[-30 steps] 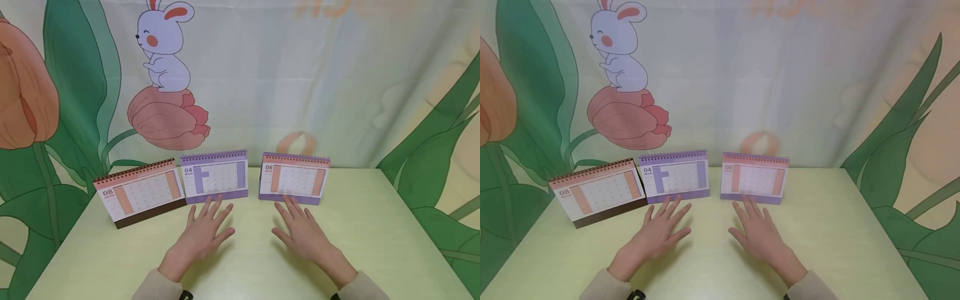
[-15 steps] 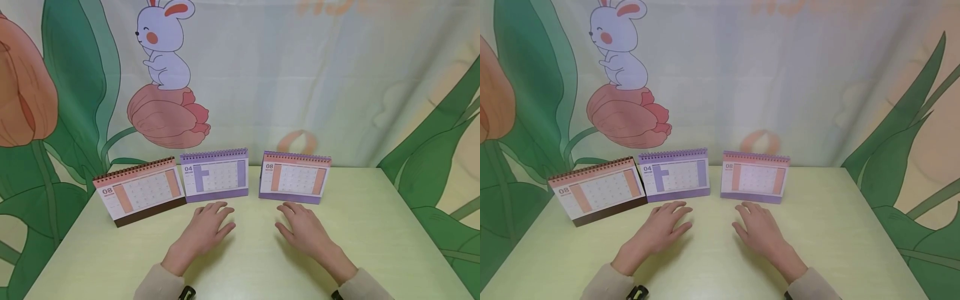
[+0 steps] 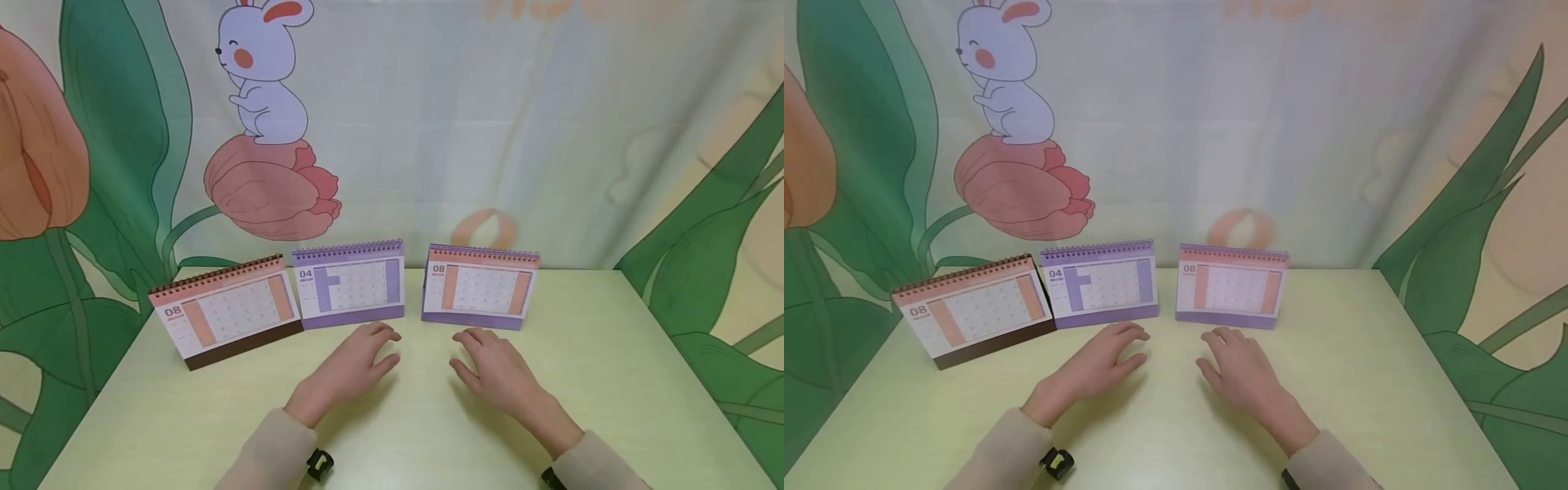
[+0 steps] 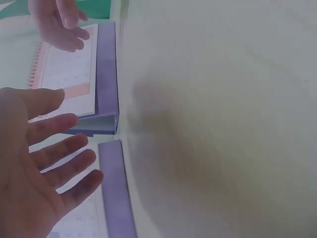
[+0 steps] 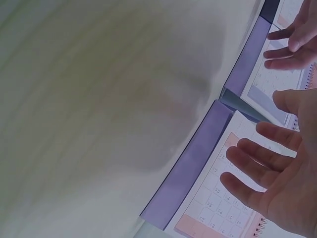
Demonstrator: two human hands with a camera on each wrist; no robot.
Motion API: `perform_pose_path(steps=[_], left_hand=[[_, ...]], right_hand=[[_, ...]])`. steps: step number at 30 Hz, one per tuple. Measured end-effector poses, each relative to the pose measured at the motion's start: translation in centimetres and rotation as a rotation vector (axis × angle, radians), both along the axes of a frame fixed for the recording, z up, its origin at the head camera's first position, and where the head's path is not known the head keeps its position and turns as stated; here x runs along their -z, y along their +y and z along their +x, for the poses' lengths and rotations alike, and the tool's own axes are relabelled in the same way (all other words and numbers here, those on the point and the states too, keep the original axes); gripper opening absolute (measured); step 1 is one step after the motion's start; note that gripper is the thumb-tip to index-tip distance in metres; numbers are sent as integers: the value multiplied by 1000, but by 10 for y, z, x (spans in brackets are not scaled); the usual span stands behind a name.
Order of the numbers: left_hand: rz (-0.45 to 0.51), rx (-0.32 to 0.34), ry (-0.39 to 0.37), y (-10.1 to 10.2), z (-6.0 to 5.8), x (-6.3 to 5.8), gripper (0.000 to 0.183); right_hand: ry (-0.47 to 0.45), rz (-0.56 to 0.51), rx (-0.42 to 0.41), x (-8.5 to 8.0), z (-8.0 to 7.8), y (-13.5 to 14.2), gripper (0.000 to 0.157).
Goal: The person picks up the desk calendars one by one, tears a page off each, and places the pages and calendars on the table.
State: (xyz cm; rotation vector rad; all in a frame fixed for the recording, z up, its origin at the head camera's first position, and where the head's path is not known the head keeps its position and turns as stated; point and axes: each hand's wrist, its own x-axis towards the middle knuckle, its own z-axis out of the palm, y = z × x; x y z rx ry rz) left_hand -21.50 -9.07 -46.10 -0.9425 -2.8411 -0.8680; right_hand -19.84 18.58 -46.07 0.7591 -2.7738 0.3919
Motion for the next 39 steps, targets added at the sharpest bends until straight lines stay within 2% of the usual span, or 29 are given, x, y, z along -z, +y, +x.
perform_pose_path(steps=[6,12,16,21,26,32,39], left_hand=[[49,6,-70,8,-17,4,39],[139,9,-151,16,-32,3,51],[162,0,-163,25,-43,2,60],[214,-12,-197,36,-53,5,62],[296,-29,-279,44,-62,5,66],[375,-42,-383,54,-68,5,80],[436,-50,-419,61,-71,8,79]], right_hand=[[-4,1,-1,-2,-1,3,36],[-7,7,-7,-1,-4,4,37],[-17,15,-7,-1,-4,5,37],[-38,16,-1,0,-3,6,38],[-58,17,-2,1,-4,6,39],[-71,15,0,1,-4,8,39],[-82,5,-2,1,-2,12,38]])
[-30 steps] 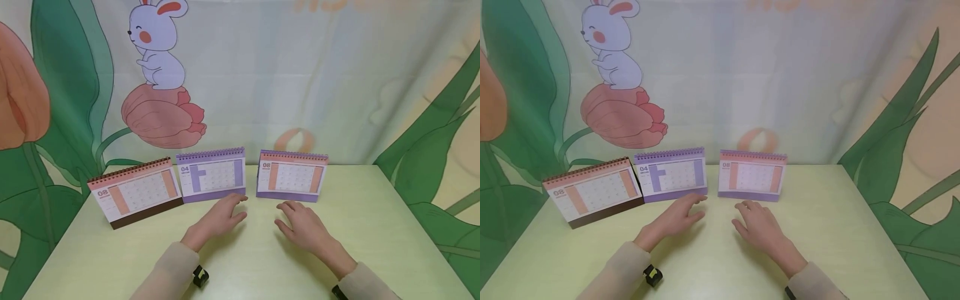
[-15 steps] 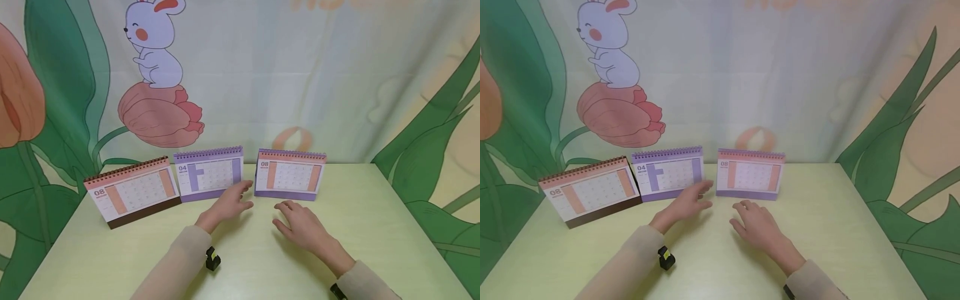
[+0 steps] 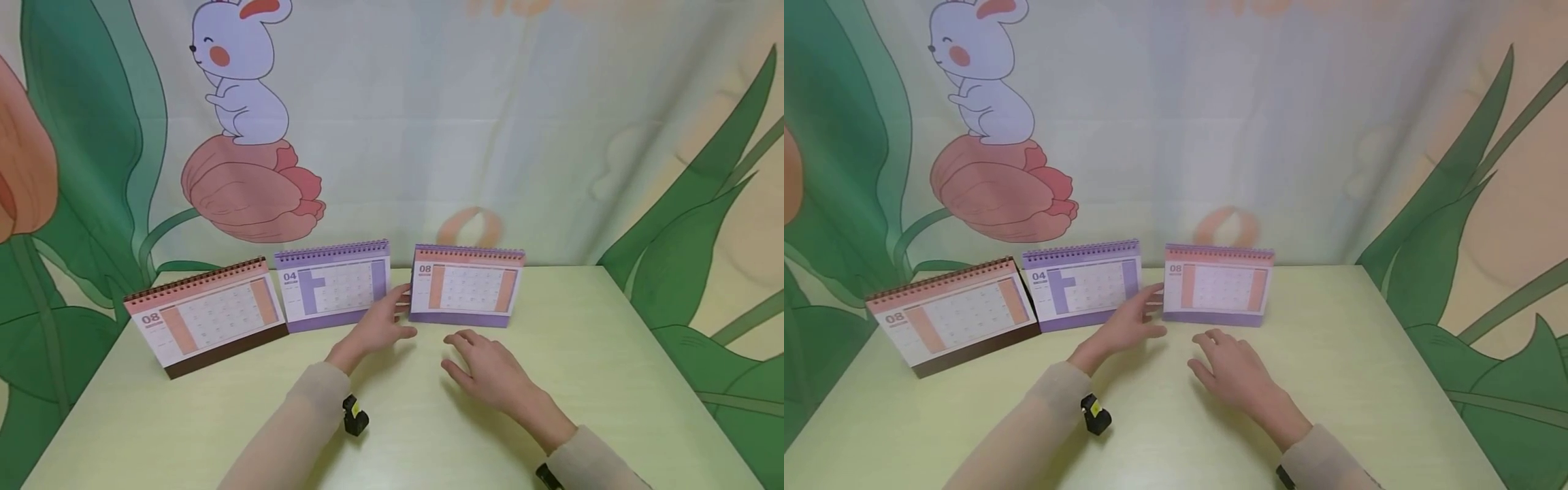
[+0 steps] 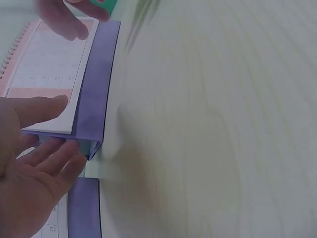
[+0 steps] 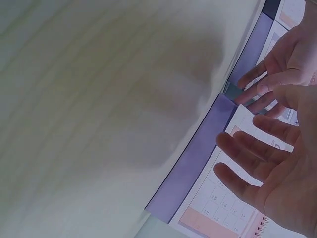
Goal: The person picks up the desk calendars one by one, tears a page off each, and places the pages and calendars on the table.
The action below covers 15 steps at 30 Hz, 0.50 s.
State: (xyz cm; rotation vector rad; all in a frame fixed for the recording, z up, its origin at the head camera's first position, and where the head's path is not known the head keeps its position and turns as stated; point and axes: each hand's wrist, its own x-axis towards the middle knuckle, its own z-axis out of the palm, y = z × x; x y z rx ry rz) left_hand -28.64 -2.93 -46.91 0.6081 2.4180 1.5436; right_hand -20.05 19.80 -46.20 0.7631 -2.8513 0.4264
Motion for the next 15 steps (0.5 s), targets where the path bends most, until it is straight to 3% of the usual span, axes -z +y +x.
perform_pose_path(steps=[15], left_hand=[[5,-59,-16,9,-6,6,60]], right_hand=[[-42,-15,7,1,2,1,38]])
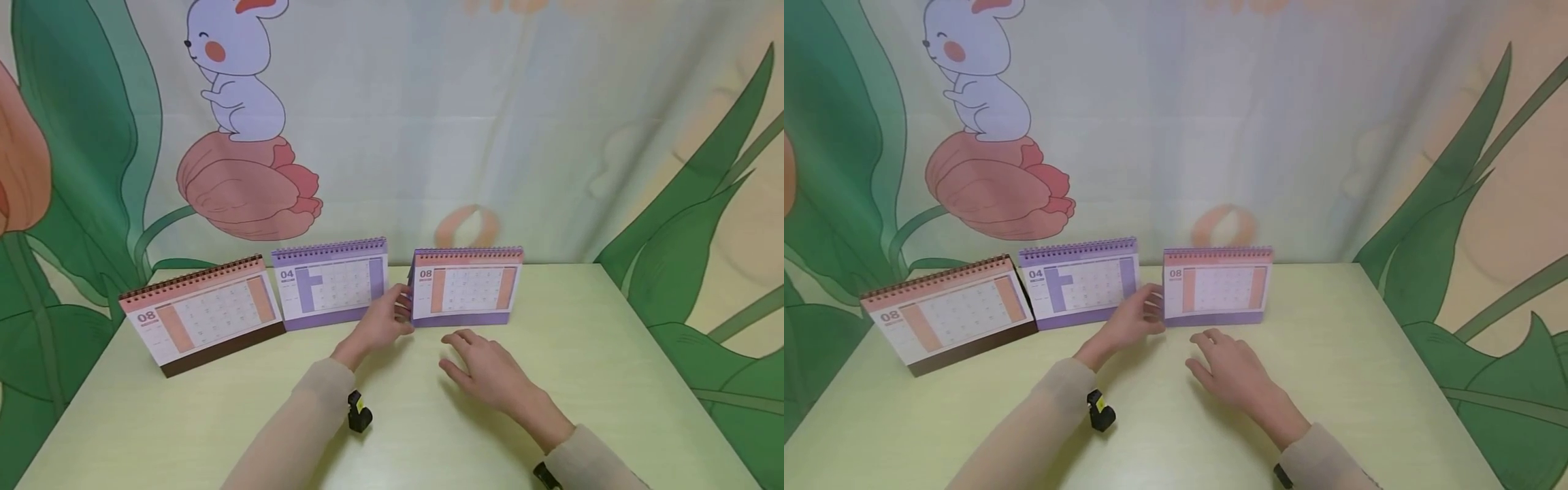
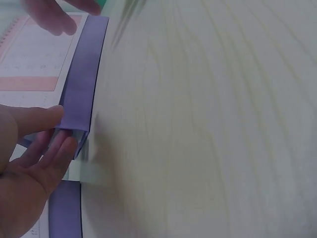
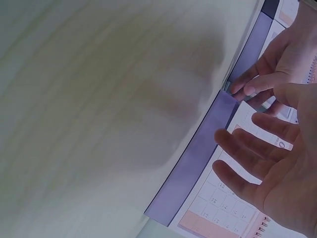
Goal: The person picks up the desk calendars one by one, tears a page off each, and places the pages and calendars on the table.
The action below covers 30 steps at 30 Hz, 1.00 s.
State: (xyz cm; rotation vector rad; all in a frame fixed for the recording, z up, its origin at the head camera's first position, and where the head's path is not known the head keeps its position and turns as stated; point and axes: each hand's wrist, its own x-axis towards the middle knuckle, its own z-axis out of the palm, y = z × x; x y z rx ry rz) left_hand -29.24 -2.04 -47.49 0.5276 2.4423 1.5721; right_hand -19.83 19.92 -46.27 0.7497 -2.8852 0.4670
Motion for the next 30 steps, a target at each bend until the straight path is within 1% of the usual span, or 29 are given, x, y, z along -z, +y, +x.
perform_pose_path(steps=[6,9,11,14,16,23,30], left_hand=[[62,-43,-26,1,-6,8,65],[73,-42,-19,3,-8,10,66],[61,-34,-13,5,-8,8,64],[36,-18,6,9,-7,3,62],[7,-9,16,11,-8,2,63],[-129,23,64,15,-13,6,69],[-196,29,97,17,-16,7,67]], right_hand=[[-12,-1,-4,1,0,-1,39],[-17,-3,-2,2,0,-1,39],[-20,-6,-1,2,1,-1,39],[-23,-8,-2,2,1,-1,38],[-24,-13,-5,2,1,-2,38],[-25,-34,-10,2,1,-4,37],[-28,-36,-17,2,0,-7,37]])
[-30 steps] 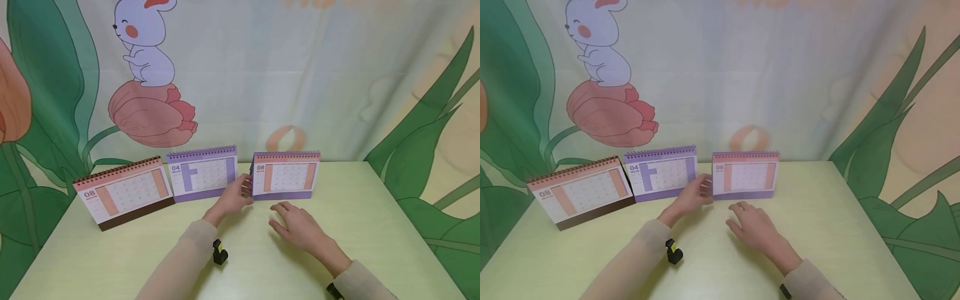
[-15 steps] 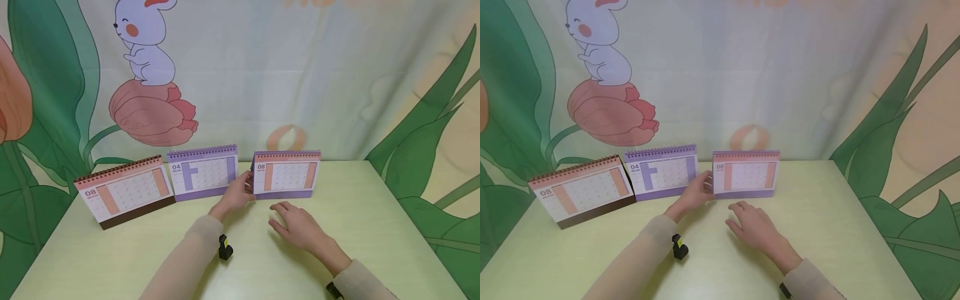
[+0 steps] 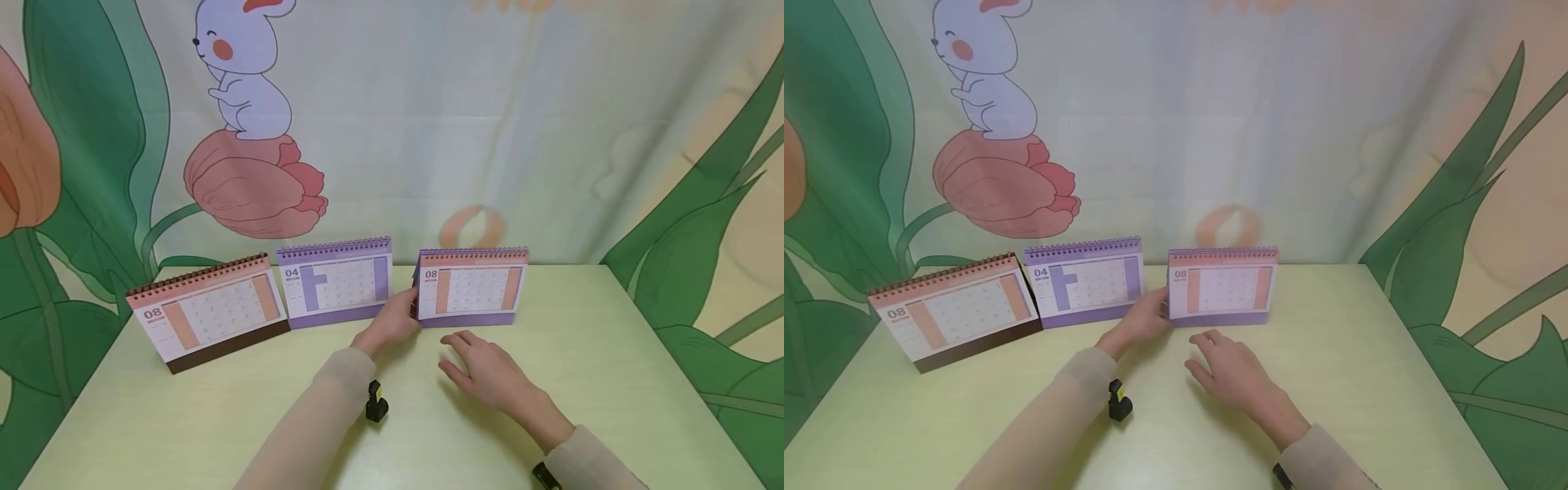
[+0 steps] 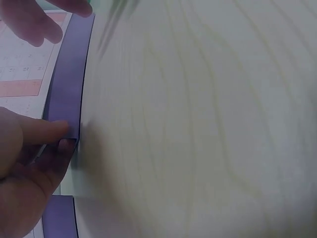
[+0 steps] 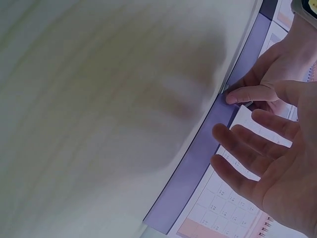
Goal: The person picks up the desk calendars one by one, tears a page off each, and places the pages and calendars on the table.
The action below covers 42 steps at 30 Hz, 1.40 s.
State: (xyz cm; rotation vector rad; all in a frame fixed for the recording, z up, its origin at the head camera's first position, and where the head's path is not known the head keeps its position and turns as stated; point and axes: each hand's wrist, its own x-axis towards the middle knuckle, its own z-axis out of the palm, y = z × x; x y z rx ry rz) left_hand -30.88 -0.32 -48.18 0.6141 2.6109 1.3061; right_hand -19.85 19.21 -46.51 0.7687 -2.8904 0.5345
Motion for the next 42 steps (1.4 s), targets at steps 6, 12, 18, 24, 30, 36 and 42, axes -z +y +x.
perform_pose_path(steps=[6,12,18,24,30,36,42], left_hand=[[-23,-11,17,2,-2,1,52],[-12,2,44,0,-3,2,46],[57,18,46,-4,-2,4,45],[127,-6,46,-6,0,2,48],[169,-28,71,-10,3,1,43],[271,-37,30,-14,5,-2,43],[401,-11,-38,-10,10,-6,46]], right_hand=[[-13,2,-4,1,-1,-1,38],[-8,-1,-14,1,0,-2,38],[-13,3,-19,1,-1,-3,39],[-10,5,-11,0,-3,-2,40],[-8,1,-12,-1,-4,-3,39],[-18,-6,-5,-5,-5,-4,40],[63,-37,8,-2,-7,2,40]])
